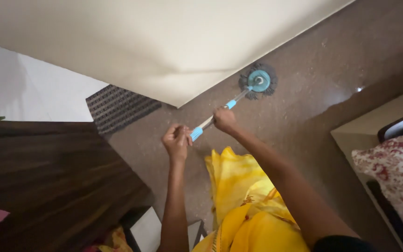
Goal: Mop the floor of a bedroom using a spray mop.
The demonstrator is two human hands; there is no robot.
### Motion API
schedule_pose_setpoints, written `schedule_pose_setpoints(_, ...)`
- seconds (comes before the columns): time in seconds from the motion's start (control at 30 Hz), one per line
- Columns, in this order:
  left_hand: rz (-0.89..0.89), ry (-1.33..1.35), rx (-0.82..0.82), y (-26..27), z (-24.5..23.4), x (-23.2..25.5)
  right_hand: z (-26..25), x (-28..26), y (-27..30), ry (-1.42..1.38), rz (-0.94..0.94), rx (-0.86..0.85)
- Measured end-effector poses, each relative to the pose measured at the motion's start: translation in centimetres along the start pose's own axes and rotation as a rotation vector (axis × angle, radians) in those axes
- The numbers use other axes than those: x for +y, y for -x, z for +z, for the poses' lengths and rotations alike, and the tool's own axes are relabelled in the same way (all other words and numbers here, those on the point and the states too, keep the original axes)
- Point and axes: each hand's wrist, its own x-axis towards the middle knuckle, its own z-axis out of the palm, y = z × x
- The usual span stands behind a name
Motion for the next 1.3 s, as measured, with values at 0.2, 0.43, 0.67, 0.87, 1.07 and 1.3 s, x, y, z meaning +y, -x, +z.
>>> schedule_pose_setpoints(0.2, -0.093, -0.013, -0.147, -2.2, 8.2, -3.4, -3.0, 8.7, 1.6, 0.047, 0.169, 0.025)
schedule_pose_setpoints(0.43, -0.237, -0.096, -0.319, -0.4, 22.6, -7.7, -7.9, 23.3, 8.3, 0.13, 0.281, 0.161)
schedule_pose_setpoints(0.67, -0.246, -0.116, -0.52, 4.3, 31.3, -9.8, -11.1, 30.7, 17.5, 0.208, 0.395, 0.189)
schedule_pose_setpoints(0.87, -0.381, -0.016, -0.58, 6.6, 30.0, -8.0, -9.1, 27.9, 21.2, 0.18, 0.506, 0.248)
schedule_pose_setpoints(1.07, -0.181, -0.26, -0.538, 4.5, 23.1, 0.0, -6.4, 20.8, 16.4, 0.176, 0.55, 0.132)
schedule_pose_setpoints(1.3, -0.088, -0.155, -0.41, 1.8, 7.7, 2.8, 0.7, 6.7, 7.2, -0.004, 0.389, 0.127)
